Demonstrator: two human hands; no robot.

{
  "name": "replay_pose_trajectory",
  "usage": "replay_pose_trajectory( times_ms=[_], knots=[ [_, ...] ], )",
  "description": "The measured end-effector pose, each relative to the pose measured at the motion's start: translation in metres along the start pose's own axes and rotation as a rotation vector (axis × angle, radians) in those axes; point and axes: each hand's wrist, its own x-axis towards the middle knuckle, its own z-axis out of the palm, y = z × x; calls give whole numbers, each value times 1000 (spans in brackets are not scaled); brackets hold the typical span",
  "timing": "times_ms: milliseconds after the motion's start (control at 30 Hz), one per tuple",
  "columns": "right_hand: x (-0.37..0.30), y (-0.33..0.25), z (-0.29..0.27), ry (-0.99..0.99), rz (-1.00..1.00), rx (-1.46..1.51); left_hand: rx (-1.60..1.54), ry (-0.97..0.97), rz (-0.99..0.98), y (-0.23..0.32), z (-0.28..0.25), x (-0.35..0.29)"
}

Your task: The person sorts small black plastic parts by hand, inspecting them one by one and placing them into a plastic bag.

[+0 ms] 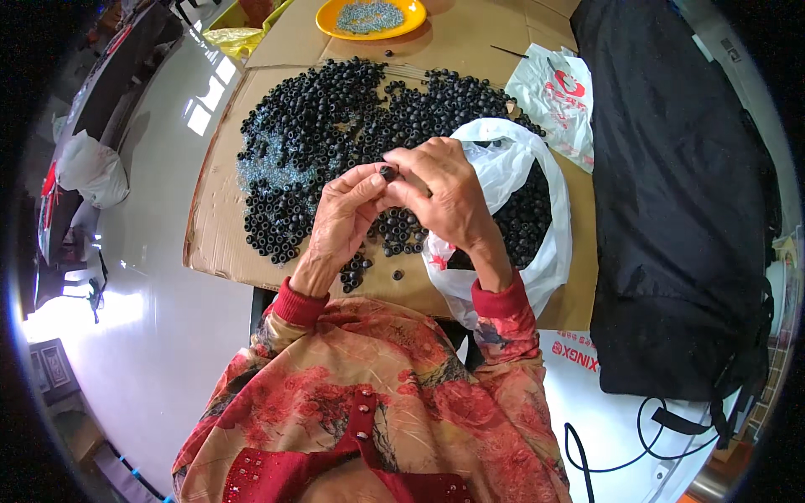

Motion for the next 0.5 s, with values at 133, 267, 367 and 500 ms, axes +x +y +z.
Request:
replay_pose_trajectory(
  times_ms=[133, 267, 367, 500],
  knots=[
    [10, 8, -14, -125, -89, 136, 218, -75, 3, 8, 2, 0],
    [14, 15, -12, -139, 12, 251, 317, -10, 25, 12, 0, 9],
    [21, 20, -8, -105, 70, 296, 178, 20, 83, 12, 6, 16],
    [25, 24, -8, -82, 104, 358, 156, 36, 82, 15, 10, 20]
  ],
)
